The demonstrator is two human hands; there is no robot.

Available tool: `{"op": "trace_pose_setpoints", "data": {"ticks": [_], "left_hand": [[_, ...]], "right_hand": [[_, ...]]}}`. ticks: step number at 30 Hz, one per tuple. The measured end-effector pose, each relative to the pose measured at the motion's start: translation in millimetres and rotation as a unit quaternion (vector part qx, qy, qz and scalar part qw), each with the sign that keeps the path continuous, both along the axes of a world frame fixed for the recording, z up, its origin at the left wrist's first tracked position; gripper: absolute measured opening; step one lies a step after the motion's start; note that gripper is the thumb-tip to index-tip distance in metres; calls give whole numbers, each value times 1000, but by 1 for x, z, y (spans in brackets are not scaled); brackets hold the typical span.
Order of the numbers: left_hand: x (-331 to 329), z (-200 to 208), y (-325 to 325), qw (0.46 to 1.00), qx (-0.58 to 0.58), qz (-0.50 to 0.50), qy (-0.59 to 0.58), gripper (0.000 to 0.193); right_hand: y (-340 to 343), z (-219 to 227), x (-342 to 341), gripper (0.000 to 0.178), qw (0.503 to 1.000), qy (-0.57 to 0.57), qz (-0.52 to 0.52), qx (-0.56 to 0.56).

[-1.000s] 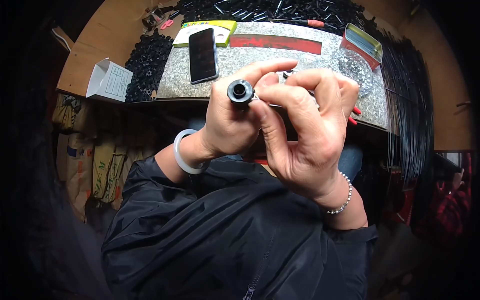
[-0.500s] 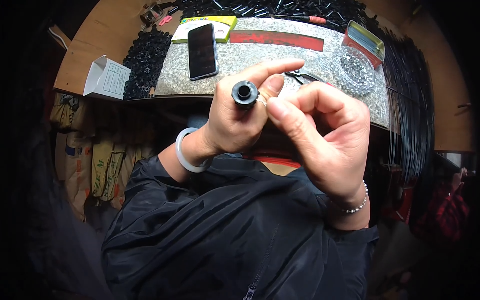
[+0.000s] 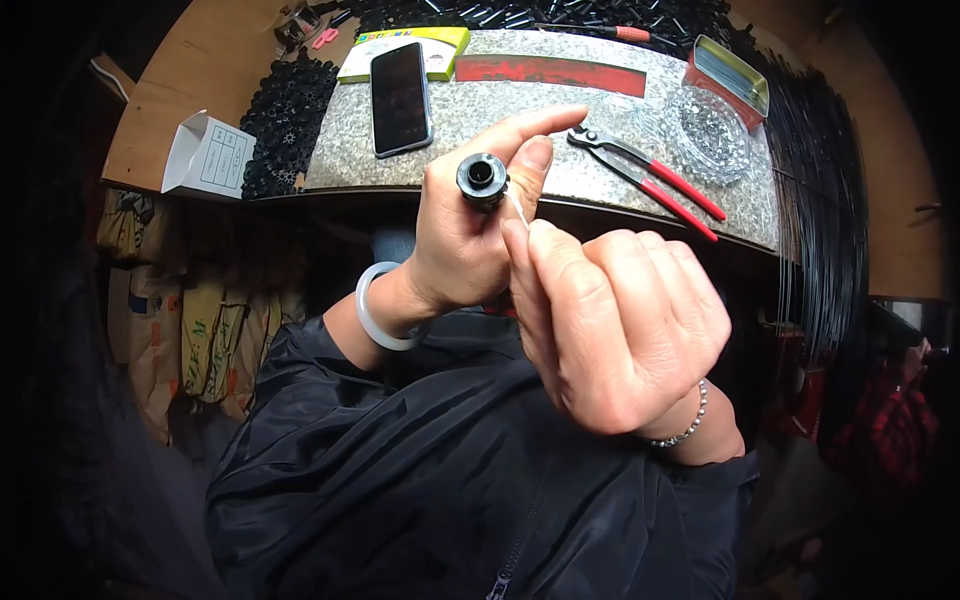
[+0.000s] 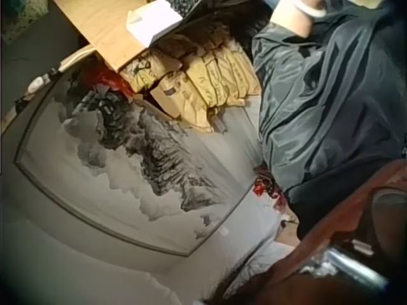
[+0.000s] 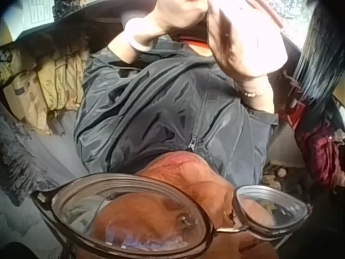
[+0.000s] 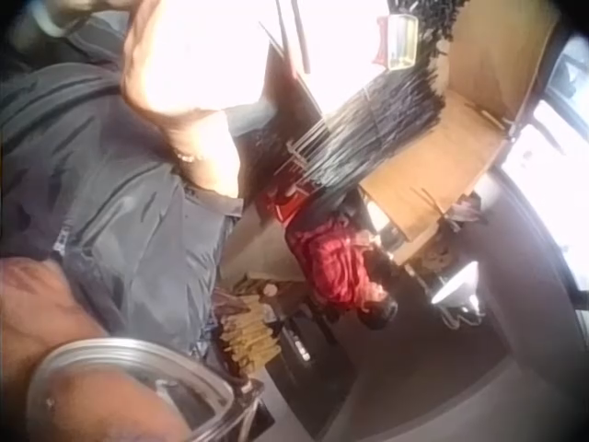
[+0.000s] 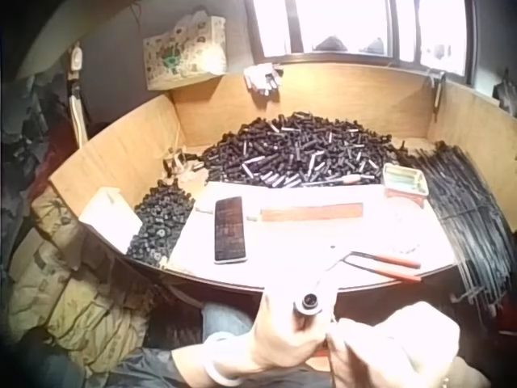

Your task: Assembling umbrella ribs and plastic components at a factory workbench.

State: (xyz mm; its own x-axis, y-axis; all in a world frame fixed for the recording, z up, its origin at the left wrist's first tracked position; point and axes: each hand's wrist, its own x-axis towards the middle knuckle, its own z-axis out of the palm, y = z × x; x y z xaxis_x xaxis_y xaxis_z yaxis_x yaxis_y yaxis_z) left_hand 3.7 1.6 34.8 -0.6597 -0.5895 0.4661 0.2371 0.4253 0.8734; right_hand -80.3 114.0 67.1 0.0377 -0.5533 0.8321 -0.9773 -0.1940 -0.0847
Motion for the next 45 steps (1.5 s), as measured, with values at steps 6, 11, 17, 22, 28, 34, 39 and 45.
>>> {"op": "trace_pose_setpoints", "data": {"ticks": [6,11,17,22,28,34,39,45], "left_hand": [[3,-1,-2,999,-32,-10,43,24],[14,15,-13,998,52,-38,21,30],[16,7,-21,997,42,-39,59,34],[14,7,-21,997,47,-25,62,34],[8,0,-28,998,26,27,49,30],[-1,1,-25,997,33,61,31,19],[-6,-1,-22,997,52,48,30,22],[0,-4,-25,999,26,10,30,26]], "right_hand": [[0,10,-9,9,931,-336,77,123],[-6,-70,-62,11,869,-464,27,171],[-1,-120,-117,17,956,13,-195,221],[5,-121,-115,16,954,-63,-155,248],[45,-32,-84,29,895,-344,39,282],[40,31,-43,40,966,73,-132,210],[44,35,-43,40,962,127,-127,207],[42,40,-41,20,957,176,-81,216]]}}
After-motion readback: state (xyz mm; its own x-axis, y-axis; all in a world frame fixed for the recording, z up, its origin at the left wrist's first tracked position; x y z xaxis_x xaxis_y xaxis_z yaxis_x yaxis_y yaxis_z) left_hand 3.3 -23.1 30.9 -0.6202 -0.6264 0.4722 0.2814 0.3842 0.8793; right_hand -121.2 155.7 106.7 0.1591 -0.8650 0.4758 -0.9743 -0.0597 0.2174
